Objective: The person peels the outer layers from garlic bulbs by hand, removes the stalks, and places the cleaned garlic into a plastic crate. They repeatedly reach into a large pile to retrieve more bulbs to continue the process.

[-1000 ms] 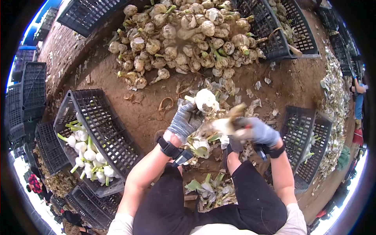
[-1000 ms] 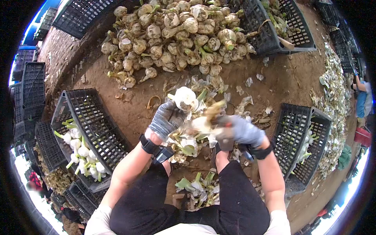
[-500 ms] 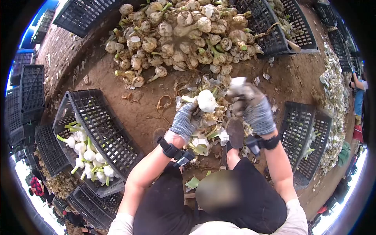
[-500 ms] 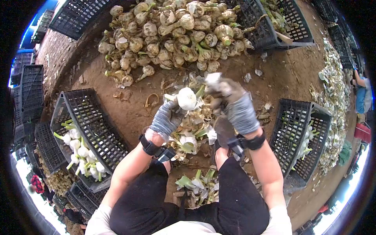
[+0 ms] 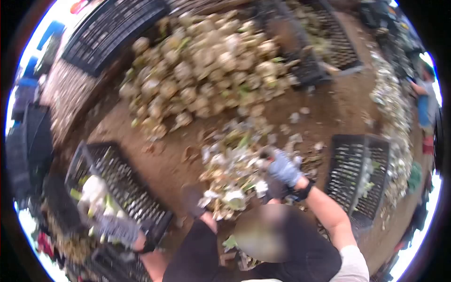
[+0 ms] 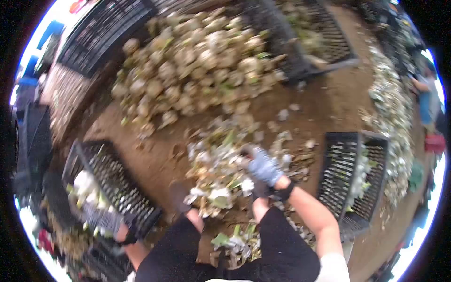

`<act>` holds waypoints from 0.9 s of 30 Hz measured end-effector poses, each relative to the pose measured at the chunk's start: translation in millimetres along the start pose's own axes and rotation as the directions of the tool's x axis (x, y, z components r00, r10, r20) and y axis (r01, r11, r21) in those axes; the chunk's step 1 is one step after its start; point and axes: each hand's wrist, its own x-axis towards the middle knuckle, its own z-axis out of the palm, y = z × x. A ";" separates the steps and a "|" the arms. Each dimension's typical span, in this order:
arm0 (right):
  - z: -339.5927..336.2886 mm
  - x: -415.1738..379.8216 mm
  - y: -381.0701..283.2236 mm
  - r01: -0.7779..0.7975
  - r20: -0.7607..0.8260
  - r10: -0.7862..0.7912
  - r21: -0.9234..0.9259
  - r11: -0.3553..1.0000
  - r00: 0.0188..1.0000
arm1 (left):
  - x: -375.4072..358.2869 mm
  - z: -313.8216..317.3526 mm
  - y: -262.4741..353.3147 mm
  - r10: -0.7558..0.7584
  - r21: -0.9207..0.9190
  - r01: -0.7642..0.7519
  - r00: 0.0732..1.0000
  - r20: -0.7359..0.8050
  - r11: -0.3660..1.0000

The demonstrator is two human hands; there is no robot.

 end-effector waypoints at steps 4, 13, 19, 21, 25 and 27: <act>-10.7 -5.6 3.2 0.055 0.008 -0.055 -0.198 0.979 0.998 | -9.0 46.0 -3.7 -0.189 -0.168 0.188 0.982 0.009 0.968; 7.4 13.0 20.4 0.119 0.081 -0.090 -0.493 0.862 0.993 | -149.4 261.4 -93.7 -0.020 0.102 -0.123 0.537 0.843 0.987; 26.4 14.1 6.6 0.030 0.090 -0.044 0.148 0.989 0.995 | -145.0 246.4 -60.4 -0.102 -0.097 0.300 0.583 0.806 0.949; 28.5 17.2 -4.5 -0.147 0.260 0.077 0.261 0.954 0.962 | -150.2 222.3 -15.4 -0.071 -0.399 0.757 0.503 0.862 0.518; 33.5 19.1 -5.0 -0.399 0.371 0.151 0.883 0.249 0.916 | -143.8 138.0 100.6 0.013 -0.114 0.969 0.114 0.993 0.220; 31.2 20.2 -7.7 -0.131 0.100 0.116 0.947 0.295 0.988 | -163.7 125.9 102.5 0.193 -0.282 0.935 0.243 0.951 0.216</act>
